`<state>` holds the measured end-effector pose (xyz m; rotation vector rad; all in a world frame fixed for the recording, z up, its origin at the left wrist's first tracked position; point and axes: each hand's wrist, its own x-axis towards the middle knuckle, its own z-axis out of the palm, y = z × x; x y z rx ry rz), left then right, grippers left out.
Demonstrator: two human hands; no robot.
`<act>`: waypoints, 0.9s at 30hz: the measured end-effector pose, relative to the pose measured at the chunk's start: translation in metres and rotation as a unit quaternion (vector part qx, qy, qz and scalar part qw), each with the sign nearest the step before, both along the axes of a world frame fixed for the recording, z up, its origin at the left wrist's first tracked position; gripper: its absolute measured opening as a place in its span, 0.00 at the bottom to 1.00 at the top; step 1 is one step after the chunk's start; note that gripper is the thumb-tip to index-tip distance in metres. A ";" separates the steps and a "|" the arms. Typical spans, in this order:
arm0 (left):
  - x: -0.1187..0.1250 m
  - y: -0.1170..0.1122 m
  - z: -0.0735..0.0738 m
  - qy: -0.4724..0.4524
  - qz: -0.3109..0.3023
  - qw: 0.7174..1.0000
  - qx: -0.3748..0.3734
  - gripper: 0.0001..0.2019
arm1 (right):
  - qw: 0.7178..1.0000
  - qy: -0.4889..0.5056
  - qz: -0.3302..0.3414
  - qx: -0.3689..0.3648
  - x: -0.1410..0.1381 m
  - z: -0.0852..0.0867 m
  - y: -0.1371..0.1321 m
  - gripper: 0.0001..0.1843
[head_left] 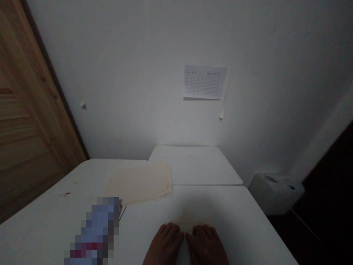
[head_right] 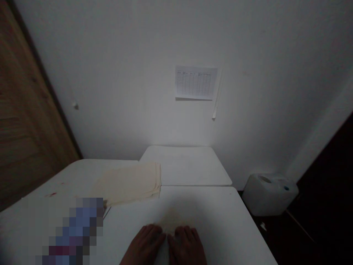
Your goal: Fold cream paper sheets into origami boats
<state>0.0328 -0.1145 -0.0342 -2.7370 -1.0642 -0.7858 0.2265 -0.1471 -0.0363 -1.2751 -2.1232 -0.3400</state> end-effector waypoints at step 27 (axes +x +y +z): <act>0.006 0.023 0.062 0.025 -0.003 0.972 -0.234 0.30 | 0.955 0.080 0.002 -0.286 0.032 0.056 0.030 0.24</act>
